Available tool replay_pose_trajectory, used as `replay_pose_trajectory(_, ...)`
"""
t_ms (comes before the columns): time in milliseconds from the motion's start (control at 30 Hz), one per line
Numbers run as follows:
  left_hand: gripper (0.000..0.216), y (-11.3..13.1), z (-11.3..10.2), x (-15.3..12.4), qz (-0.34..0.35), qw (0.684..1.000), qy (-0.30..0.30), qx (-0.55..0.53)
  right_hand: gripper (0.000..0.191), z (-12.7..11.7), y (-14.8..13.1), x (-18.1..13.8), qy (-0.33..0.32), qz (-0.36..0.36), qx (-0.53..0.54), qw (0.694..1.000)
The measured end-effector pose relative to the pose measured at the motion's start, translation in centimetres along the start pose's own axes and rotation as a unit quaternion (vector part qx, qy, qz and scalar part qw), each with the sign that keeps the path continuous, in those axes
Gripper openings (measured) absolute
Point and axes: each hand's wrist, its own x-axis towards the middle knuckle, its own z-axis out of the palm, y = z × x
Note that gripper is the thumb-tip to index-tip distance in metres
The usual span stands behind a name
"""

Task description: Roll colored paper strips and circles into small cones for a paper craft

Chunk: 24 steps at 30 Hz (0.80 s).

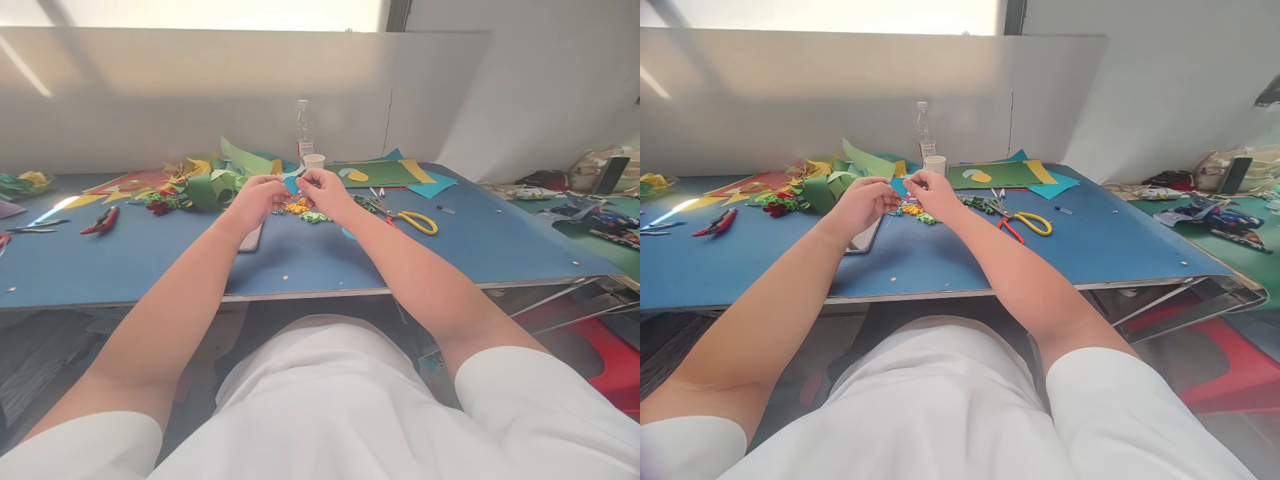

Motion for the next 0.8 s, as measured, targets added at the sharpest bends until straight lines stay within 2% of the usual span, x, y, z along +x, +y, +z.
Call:
replay_pose_trajectory(233, 0.033, -0.26, -0.45, 0.02, -0.007, 1.0, -0.022, -0.007, 0.06, 0.11, -0.05, -0.07, 0.0, -0.018, 0.006, 1.0)
replay_pose_trajectory(433, 0.031, -0.62, -0.82, 0.27, 0.003, 0.999, -0.039, -0.025, 0.062, 0.21, -0.39, -0.26, 0.007, -0.023, 0.011, 1.0)
replay_pose_trajectory(533, 0.031, -0.45, -0.7, 0.17, 0.0, 0.999, -0.032, -0.015, 0.055, 0.25, -0.77, -0.41, 0.01, 0.0, 0.005, 1.0)
replay_pose_trajectory(700, 0.036, -0.17, -0.32, 0.01, 0.003, 1.0, -0.018, 0.004, 0.025, 0.37, -0.76, -0.19, 0.036, 0.016, 0.018, 0.999)
replay_pose_trajectory(800, 0.039, -0.21, -0.22, 0.03, 0.004, 1.0, -0.013, 0.008, 0.017, 0.4, -0.29, 0.14, 0.039, 0.017, 0.022, 0.999)
